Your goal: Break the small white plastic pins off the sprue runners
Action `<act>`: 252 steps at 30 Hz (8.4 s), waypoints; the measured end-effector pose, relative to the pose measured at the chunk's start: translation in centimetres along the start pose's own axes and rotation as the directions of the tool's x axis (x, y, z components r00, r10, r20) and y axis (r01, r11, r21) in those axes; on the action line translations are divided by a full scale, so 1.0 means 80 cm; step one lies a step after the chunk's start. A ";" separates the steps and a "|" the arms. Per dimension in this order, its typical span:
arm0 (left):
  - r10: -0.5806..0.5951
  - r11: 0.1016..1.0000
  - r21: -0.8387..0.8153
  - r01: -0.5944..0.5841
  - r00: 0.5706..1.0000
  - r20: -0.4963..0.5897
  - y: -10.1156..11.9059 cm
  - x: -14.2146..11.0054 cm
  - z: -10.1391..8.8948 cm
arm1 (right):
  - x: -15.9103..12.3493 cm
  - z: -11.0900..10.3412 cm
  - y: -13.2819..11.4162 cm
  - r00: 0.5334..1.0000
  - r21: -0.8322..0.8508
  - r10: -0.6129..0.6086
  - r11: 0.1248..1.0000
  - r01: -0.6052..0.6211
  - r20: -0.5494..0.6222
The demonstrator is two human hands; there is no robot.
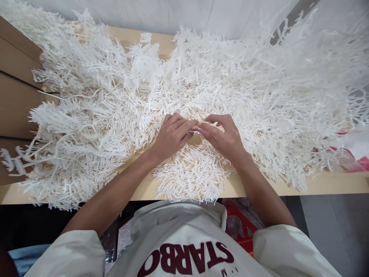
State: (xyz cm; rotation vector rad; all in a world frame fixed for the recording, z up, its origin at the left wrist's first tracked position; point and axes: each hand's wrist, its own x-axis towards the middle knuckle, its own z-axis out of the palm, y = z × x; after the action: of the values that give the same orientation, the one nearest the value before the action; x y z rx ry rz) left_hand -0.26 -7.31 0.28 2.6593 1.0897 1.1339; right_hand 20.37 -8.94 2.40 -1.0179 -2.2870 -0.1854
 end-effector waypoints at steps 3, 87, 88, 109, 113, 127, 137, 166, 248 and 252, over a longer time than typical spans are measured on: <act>-0.015 0.999 -0.040 0.017 0.999 0.047 0.001 -0.001 0.000 | -0.001 -0.002 0.004 0.998 -0.006 -0.020 1.000 0.020 0.063; -0.395 0.869 -0.311 0.384 0.918 0.031 -0.017 0.008 -0.009 | 0.011 0.004 -0.036 0.848 0.536 0.358 0.660 -0.526 0.391; -0.354 0.883 -0.305 0.357 0.933 0.065 -0.013 0.007 -0.009 | 0.011 0.006 -0.029 0.844 0.498 0.442 0.682 -0.536 0.304; 0.060 0.998 -0.005 -0.060 0.998 -0.012 0.013 -0.007 0.017 | 0.006 -0.002 -0.013 0.976 0.056 0.004 0.998 -0.016 0.218; -0.008 0.997 -0.083 0.007 1.000 -0.009 0.014 -0.004 0.017 | 0.007 0.000 -0.016 0.985 0.042 -0.001 0.999 -0.006 0.172; -0.420 0.700 -0.548 0.458 0.885 0.203 -0.001 0.006 -0.004 | 0.007 0.009 -0.028 0.912 0.142 0.410 0.901 -0.409 0.025; -0.173 0.893 -0.370 0.255 0.955 0.240 0.008 0.002 -0.004 | 0.007 0.006 -0.024 0.957 0.246 0.158 0.944 -0.218 0.242; -0.235 0.894 -0.320 0.314 0.936 0.262 -0.009 0.001 0.007 | -0.002 0.009 -0.044 0.983 0.137 -0.132 0.984 0.114 0.125; -0.632 0.154 -0.838 0.524 0.704 0.324 -0.009 0.027 -0.039 | 0.004 0.004 -0.016 0.917 0.258 0.058 0.965 0.050 -0.396; -0.427 0.318 -0.785 0.532 0.819 0.382 0.003 0.022 -0.036 | 0.003 0.004 -0.022 0.937 0.285 0.016 0.954 0.090 -0.349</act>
State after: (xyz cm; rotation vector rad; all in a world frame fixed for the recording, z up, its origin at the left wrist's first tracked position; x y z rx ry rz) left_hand -1.13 -7.00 3.49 1.3984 0.8275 0.9869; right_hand 18.83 -9.92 2.50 -0.7209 -1.9382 -0.0292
